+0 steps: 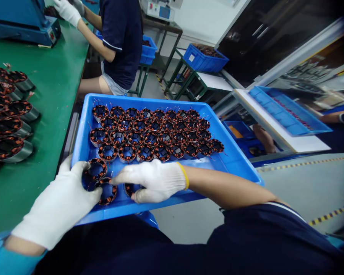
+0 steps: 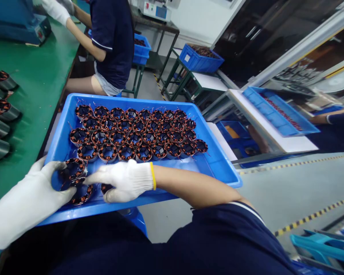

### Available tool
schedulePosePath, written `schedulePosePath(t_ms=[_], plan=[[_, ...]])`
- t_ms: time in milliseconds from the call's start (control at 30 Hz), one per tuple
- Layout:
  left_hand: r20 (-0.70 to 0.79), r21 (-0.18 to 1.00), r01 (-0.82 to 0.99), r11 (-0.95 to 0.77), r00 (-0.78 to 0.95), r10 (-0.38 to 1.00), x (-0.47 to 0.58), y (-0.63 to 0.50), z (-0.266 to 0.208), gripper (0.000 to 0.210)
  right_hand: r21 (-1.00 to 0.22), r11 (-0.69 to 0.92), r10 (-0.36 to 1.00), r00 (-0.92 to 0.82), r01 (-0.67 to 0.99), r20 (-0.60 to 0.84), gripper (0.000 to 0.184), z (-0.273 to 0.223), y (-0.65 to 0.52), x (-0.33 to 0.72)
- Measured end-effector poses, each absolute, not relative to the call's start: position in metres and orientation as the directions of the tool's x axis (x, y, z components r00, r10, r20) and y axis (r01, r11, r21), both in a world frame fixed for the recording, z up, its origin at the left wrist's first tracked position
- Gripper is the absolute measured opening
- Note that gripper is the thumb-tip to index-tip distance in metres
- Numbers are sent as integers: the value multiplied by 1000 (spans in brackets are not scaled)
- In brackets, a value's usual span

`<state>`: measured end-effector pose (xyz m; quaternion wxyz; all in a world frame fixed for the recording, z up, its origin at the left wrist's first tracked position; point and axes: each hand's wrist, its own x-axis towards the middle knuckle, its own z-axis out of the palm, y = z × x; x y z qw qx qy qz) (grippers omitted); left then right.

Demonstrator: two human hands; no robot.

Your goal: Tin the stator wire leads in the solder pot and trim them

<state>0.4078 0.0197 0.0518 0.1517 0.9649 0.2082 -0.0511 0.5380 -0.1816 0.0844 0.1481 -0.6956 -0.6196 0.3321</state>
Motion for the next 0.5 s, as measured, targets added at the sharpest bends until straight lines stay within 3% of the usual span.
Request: schedulePosePath(t_ms=[100, 200, 367, 500], plan=[[-212, 242, 468, -850, 880, 424, 408, 15, 52, 61, -355, -378, 885, 221, 855, -410, 42, 107, -193, 536], [-227, 236, 481, -845, 872, 433, 411, 11, 54, 60, -150, -373, 819, 249, 915, -516, 26, 114, -201, 530], [-223, 230, 481, -846, 872, 436, 413, 10, 56, 61, 5, -430, 797, 382, 903, -468, 27, 90, -188, 518], [-220, 229, 470, -852, 878, 425, 412, 11, 57, 61, 17, -411, 861, 394, 911, -320, 30, 68, -166, 514]])
